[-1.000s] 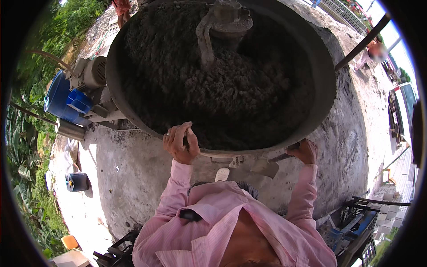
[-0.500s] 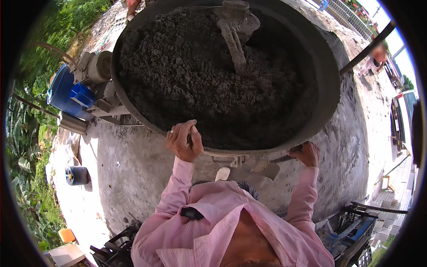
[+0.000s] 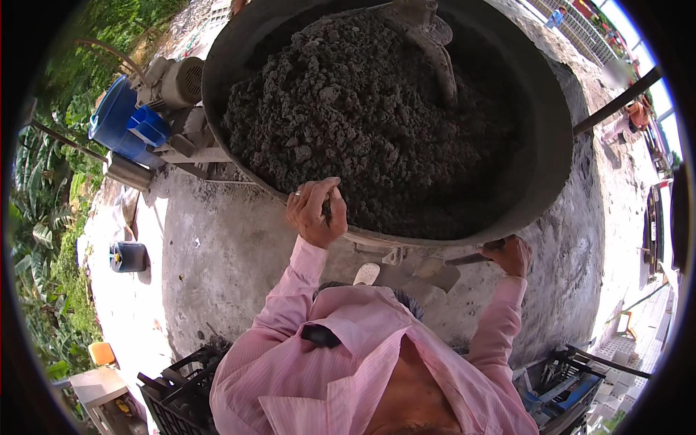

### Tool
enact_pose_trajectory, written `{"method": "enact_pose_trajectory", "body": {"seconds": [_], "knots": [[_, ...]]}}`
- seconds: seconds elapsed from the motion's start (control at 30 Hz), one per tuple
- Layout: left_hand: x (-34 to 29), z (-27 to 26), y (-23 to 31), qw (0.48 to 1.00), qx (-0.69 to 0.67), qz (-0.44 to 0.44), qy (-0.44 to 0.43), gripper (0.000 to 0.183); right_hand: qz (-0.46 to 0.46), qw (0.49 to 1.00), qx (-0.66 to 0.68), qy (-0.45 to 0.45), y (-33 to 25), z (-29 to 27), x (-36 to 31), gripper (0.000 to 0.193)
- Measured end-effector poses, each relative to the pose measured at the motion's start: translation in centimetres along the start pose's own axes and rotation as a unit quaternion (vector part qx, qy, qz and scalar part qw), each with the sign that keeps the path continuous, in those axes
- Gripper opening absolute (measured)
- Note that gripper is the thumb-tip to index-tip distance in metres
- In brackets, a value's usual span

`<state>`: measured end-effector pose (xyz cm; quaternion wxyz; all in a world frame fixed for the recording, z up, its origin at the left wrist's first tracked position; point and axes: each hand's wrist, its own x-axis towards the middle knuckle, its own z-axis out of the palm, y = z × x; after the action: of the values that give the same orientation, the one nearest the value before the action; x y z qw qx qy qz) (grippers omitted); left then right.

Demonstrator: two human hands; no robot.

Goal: The recorder uses a shovel to move material and interacts with a motorized concrete mixer to mix concrete.

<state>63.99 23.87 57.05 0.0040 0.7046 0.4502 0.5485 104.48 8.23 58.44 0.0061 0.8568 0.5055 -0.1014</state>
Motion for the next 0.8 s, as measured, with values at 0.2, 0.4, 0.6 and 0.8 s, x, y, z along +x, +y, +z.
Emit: {"method": "enact_pose_trajectory", "body": {"seconds": [0.2, 0.4, 0.6, 0.8], "knots": [[-0.4, 0.1, -0.6, 1.0, -0.006, 0.008, 0.02, 0.017, 0.0, 1.0, -0.003, 0.002, -1.0, -0.5, -0.3, 0.056], [-0.2, -0.2, 0.0, 0.999, -0.03, -0.012, -0.009, 0.016, 0.017, 1.0, 0.022, 0.014, -0.7, 0.4, -1.3, 0.047], [0.2, -0.1, 0.5, 1.0, -0.024, 0.01, -0.01, 0.015, 0.049, 0.996, 0.041, 0.063, -1.3, 0.7, -5.3, 0.039], [-0.1, 0.3, 0.3, 1.0, 0.005, 0.015, -0.001, 0.012, 0.056, 0.991, 0.011, 0.122, 0.9, 1.7, -9.3, 0.041]]}}
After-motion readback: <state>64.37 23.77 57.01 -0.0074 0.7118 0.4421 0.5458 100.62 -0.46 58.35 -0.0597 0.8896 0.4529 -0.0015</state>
